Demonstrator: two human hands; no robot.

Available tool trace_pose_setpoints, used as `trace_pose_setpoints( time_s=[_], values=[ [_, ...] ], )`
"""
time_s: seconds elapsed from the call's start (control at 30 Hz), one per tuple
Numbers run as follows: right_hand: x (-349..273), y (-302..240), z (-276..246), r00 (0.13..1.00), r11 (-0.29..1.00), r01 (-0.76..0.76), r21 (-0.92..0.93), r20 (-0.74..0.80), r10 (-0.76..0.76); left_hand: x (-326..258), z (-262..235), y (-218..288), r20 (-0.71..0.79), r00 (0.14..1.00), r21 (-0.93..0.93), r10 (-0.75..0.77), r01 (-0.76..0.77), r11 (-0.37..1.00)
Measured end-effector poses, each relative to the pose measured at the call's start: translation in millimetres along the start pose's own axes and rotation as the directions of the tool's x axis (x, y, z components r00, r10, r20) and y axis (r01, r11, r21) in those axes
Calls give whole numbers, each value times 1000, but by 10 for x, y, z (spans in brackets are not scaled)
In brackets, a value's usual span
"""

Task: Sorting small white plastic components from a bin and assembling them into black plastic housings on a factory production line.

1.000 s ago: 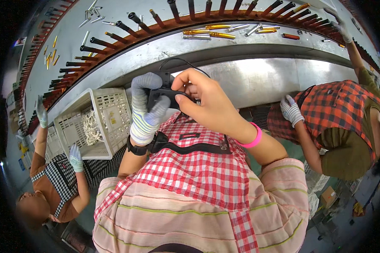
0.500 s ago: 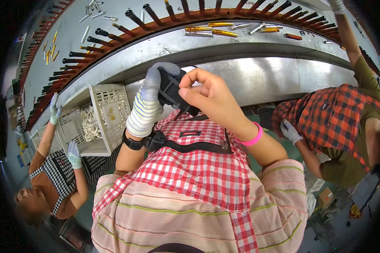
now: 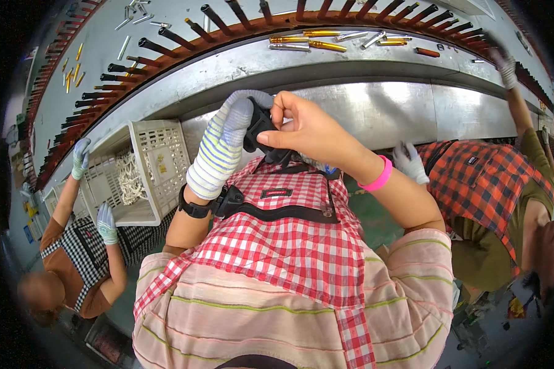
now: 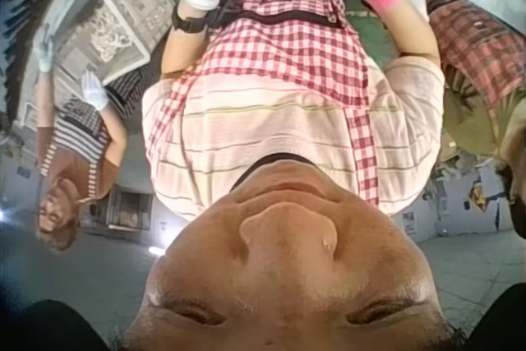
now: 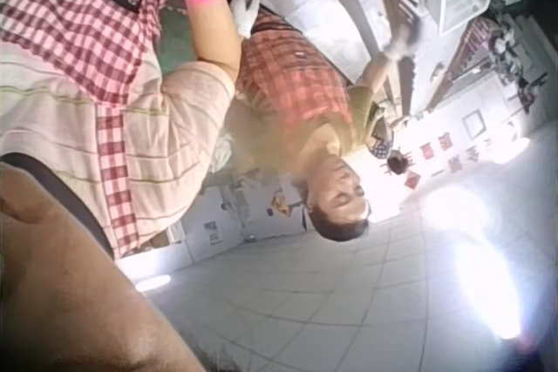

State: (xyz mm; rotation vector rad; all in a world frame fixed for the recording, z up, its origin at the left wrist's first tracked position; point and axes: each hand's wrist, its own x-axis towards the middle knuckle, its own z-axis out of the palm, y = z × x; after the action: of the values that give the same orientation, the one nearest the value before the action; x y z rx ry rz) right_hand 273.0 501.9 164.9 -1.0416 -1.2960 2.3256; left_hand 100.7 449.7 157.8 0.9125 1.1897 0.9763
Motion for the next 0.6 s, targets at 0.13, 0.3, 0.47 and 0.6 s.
trace_pose_setpoints(
  time_s=[0.13, 0.3, 0.47, 0.6],
  values=[
    [-11, 79, 52, 994, 994, 99, -38, -51, -101, 32, -29, 65, -37, 995, 116, 95, -90, 989],
    [-148, 97, 248, 977, 960, 132, 246, -194, -85, 67, -127, 207, 13, 977, 301, 213, -206, 931],
    [-273, 187, 267, 849, 849, 375, 371, -505, -155, -64, -67, 140, -377, 869, 191, 320, -265, 945],
    [-308, 258, 522, 826, 744, 474, 471, -531, -190, -434, 53, 294, 6, 944, 402, 331, -305, 863]
  ],
)
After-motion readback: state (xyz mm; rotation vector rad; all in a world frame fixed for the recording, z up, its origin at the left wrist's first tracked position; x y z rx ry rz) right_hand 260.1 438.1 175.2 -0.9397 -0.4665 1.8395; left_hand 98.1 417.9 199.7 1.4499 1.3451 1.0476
